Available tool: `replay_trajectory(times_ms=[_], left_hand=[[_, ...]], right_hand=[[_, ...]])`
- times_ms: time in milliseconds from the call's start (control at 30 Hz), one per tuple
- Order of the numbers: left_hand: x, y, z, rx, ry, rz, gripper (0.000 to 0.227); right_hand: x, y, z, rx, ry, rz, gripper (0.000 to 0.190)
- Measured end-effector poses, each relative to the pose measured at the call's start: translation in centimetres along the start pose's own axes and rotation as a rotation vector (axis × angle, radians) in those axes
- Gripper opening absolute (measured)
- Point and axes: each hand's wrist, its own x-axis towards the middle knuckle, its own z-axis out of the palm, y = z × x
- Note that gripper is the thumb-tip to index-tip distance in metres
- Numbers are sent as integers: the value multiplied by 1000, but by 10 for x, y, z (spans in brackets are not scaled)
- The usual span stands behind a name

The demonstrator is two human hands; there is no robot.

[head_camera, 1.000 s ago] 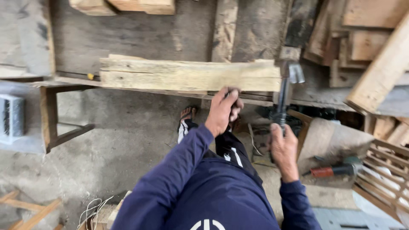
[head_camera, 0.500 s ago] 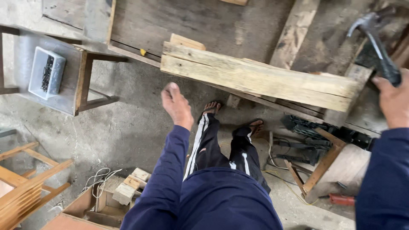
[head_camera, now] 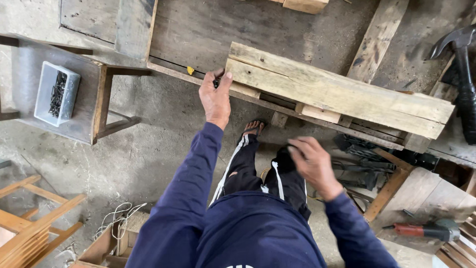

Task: The person assembles small wooden blocks into a structure using a hammer and nails. They pick up blocks, align them, and hammer nails to secure them together.

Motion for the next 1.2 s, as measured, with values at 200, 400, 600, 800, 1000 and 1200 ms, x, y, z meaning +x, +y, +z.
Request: replay_trajectory(times_ms=[200,400,600,800,1000,1200], left_hand=[[-3,8,-17,49,-107,-75,29],[7,27,-13,151,-239,-15,43],[21,31,-15,207,-306,-99,41],[23,31,-16,440,-298,-27,39],[27,45,-18,518,-331,5,30],[24,52,-14,142,-362,90,29]], right_hand=[[74,-14,63,-65,-22,31,71],[136,45,127,-573,-508,104,63],[153,119,183,-1391,-262,-603,67],[153,104,169,-964,-160,-424,46],[48,11,92,-81,312,-72,42],[8,53,64,-159,691,424,114]])
